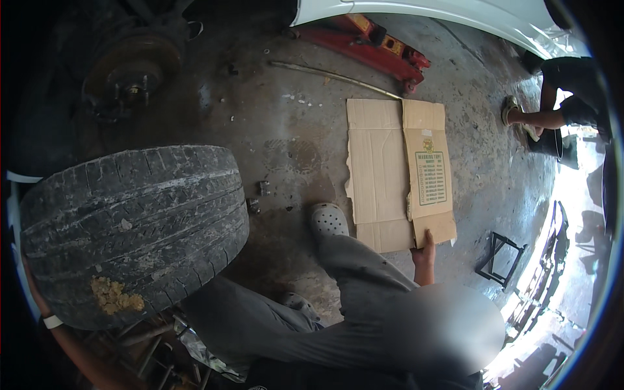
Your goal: The person loosens and removes lug nuts from a car wheel using a lug wrench and by hand. The person then removes the wheel from the vehicle, moves a piece of cardboard, and screws nuts onto the wheel hub studs by hand.
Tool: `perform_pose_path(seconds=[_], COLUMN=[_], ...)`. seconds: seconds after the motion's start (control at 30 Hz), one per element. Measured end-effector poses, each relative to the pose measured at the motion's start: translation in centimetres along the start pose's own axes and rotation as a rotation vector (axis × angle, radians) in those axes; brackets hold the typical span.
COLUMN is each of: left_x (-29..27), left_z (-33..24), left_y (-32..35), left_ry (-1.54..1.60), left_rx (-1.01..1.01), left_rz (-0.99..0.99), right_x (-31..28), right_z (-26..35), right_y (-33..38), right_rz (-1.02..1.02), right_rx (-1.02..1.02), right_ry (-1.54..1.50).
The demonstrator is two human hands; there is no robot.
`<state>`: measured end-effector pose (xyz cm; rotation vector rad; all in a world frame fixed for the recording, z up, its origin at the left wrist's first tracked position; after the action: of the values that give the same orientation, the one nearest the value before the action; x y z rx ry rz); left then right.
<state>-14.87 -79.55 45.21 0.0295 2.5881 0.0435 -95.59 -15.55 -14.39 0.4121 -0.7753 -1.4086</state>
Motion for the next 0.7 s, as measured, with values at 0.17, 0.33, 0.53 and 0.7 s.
perform_pose_path(seconds=[0.17,0.33,0.53,0.7], left_x=[0.4,1.2,2.7,4.9], left_z=[-0.7,-1.2,-2.0,-2.9], left_y=[1.0,1.4,1.4,1.3], left_ry=[0.012,0.030,0.057,0.086], left_rx=[0.004,0.016,0.019,0.060], left_rz=[0.002,0.007,0.009,0.032], right_x=[0.0,0.5,8.1,19.6], right_z=[5.1,15.5,25.1,23.2], right_y=[2.2,8.2,12.8,7.4], right_rz=[0.007,0.090,0.244,0.374], right_rx=[-0.094,-0.271,-0.427,-0.373], right_ry=[-0.041,0.139,0.376,0.418])
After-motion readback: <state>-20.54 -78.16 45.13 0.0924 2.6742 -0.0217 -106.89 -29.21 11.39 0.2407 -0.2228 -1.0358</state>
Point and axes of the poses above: each hand's wrist, its own y-axis away from the middle knuckle, its own x-axis out of the palm, z = x × y, the point moved 7 cm from there along -y, towards the middle knuckle, and after that the axes turned 6 degrees about -x, right-handed, at the moved point
